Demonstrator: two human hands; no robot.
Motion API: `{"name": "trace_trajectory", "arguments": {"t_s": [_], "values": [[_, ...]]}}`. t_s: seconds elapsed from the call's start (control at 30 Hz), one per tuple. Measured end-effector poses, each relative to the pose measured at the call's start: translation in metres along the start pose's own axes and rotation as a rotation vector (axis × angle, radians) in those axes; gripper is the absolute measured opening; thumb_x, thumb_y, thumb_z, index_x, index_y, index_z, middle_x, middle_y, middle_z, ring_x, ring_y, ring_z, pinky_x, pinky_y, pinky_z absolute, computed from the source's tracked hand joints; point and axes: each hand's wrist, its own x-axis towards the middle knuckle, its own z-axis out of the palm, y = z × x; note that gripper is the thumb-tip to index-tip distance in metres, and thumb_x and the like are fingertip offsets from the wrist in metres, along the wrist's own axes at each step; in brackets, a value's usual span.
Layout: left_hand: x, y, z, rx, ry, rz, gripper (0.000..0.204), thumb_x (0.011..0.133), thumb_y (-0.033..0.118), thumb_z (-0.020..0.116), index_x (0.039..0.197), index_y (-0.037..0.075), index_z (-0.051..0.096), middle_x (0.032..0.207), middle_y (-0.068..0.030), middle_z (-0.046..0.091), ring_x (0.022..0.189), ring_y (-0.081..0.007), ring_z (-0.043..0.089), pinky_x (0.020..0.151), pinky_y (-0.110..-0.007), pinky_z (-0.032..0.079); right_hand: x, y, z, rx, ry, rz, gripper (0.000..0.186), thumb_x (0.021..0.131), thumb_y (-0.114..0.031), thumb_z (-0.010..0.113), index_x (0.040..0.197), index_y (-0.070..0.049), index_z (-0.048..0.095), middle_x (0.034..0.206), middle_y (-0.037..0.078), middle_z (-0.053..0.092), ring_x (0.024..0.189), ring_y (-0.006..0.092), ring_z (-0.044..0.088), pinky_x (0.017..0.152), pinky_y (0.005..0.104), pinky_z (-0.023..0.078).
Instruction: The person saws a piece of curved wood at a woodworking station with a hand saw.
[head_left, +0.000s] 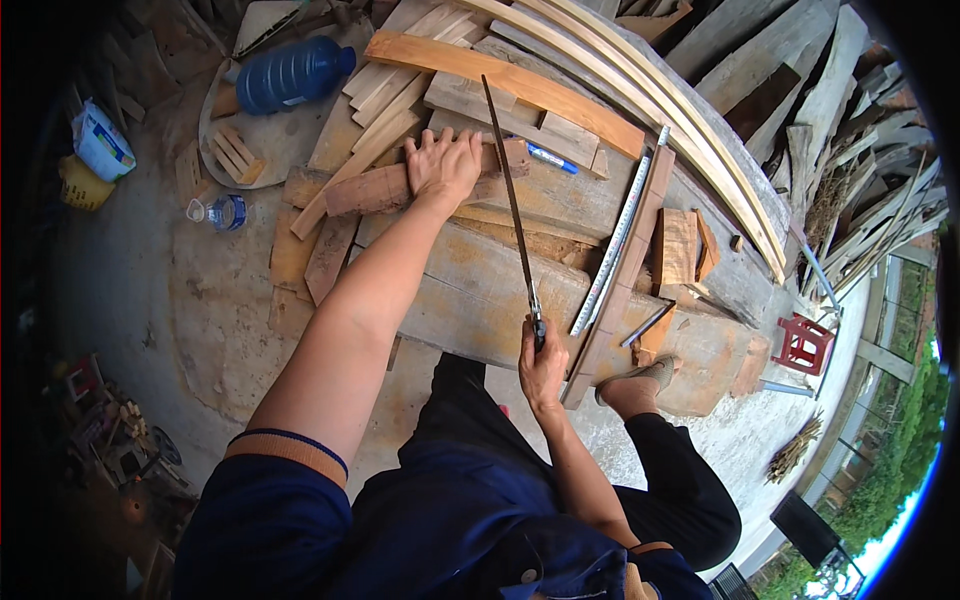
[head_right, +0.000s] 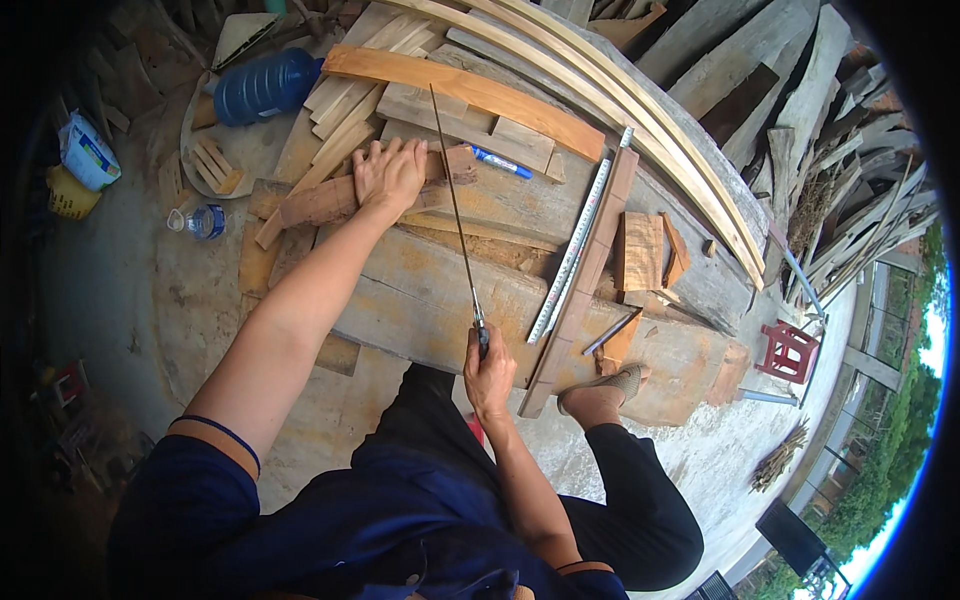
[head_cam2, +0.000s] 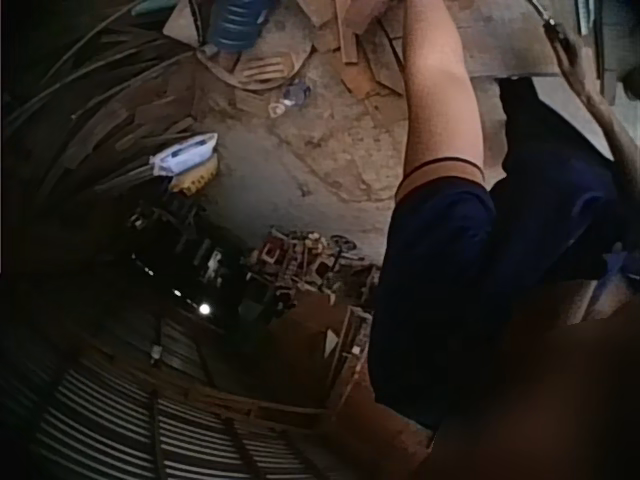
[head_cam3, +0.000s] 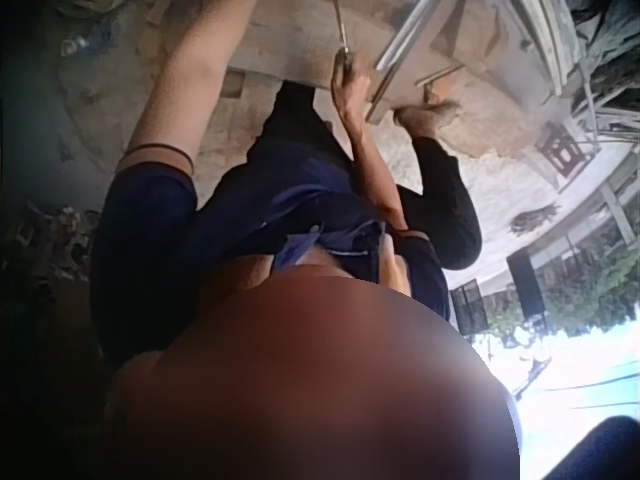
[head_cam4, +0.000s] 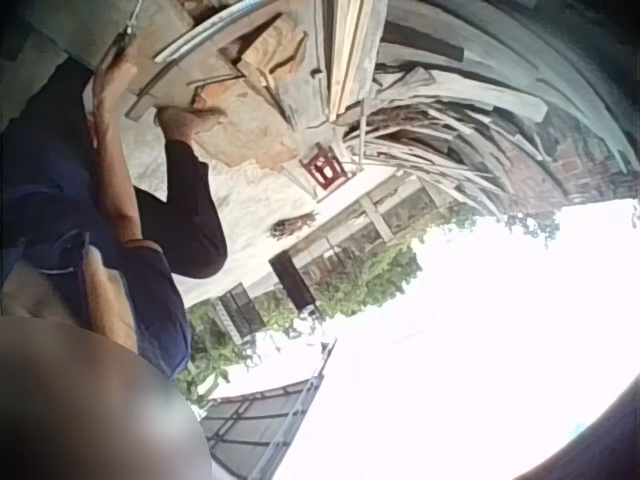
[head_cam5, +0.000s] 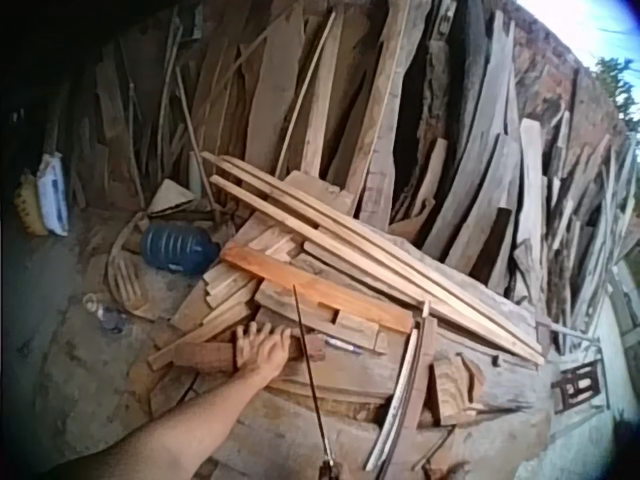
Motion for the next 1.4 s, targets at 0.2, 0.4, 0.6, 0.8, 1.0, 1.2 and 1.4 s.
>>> {"name": "trace_trajectory", "arguments": {"t_s": [0.2, 0.4, 0.6, 0.8, 1.0, 1.2, 1.4], "values": [[-0.002, 0.000, -0.001, 0.003, -0.007, 0.003, 0.045, 0.104, 0.043, 0.035, 0.107, 0.015, 0.071, 0.111, -0.0080, 0.068, 0.109, -0.0290, 0.059, 0.095, -0.050, 0.038, -0.012, 0.011, -0.009, -0.040, -0.003, -0.035, 0.017, 0.098, -0.017, 0.060, 0.109, -0.004, 0.060, 0.081, 0.025, 0.065, 0.072, 0.0444, 0.064, 0.063, 0.0493, 0.049], [-0.005, -0.006, -0.001, -0.001, 0.004, 0.005, 0.045, 0.104, 0.043, 0.036, 0.107, 0.015, 0.071, 0.111, -0.0082, 0.068, 0.110, -0.0293, 0.059, 0.095, -0.051, 0.037, 0.027, -0.015, 0.010, 0.019, -0.082, -0.001, 0.019, 0.100, -0.020, 0.057, 0.099, -0.001, 0.058, 0.076, 0.030, 0.060, 0.071, 0.0508, 0.060, 0.058, 0.0531, 0.045], [0.001, 0.001, 0.001, -0.006, 0.003, 0.039, 0.044, 0.104, 0.040, 0.036, 0.107, 0.015, 0.072, 0.109, -0.0069, 0.068, 0.109, -0.0288, 0.059, 0.094, -0.050, 0.038, 0.103, -0.029, 0.039, 0.024, -0.011, -0.090, 0.031, 0.100, -0.029, 0.058, 0.096, 0.002, 0.059, 0.074, 0.032, 0.060, 0.071, 0.0514, 0.061, 0.059, 0.0532, 0.046], [0.001, -0.005, 0.006, 0.001, -0.017, 0.166, 0.044, 0.103, 0.039, 0.036, 0.104, 0.015, 0.073, 0.108, -0.0060, 0.069, 0.110, -0.0282, 0.059, 0.099, -0.052, 0.036, 0.069, -0.046, 0.040, 0.178, -0.042, 0.033, 0.032, 0.100, -0.030, 0.058, 0.107, 0.001, 0.063, 0.077, 0.029, 0.063, 0.075, 0.0487, 0.064, 0.065, 0.0508, 0.048], [0.003, 0.008, 0.006, 0.070, 0.078, -0.045, 0.044, 0.104, 0.038, 0.037, 0.099, 0.016, 0.075, 0.104, -0.0044, 0.070, 0.102, -0.0275, 0.060, 0.093, -0.049, 0.037, 0.118, -0.019, 0.048, -0.010, -0.015, -0.004, 0.025, 0.098, -0.026, 0.060, 0.092, -0.002, 0.064, 0.072, 0.028, 0.062, 0.071, 0.0489, 0.062, 0.063, 0.0536, 0.047], [0.004, 0.012, 0.002, -0.030, -0.015, -0.111, 0.047, 0.104, 0.039, 0.033, 0.107, 0.017, 0.075, 0.115, -0.0073, 0.068, 0.116, -0.0312, 0.057, 0.106, -0.058, 0.031, 0.120, -0.010, 0.062, -0.025, 0.066, -0.100, 0.020, 0.096, -0.024, 0.061, 0.092, -0.004, 0.062, 0.073, 0.027, 0.064, 0.073, 0.0492, 0.063, 0.064, 0.0556, 0.048], [0.011, 0.016, 0.005, 0.061, -0.133, -0.125, 0.047, 0.104, 0.039, 0.032, 0.112, 0.016, 0.073, 0.121, -0.0057, 0.067, 0.115, -0.0310, 0.058, 0.102, -0.056, 0.035, 0.118, -0.021, 0.058, -0.003, -0.004, -0.013, 0.024, 0.097, -0.026, 0.060, 0.093, -0.002, 0.062, 0.079, 0.030, 0.063, 0.077, 0.0503, 0.062, 0.067, 0.0563, 0.048]]}}
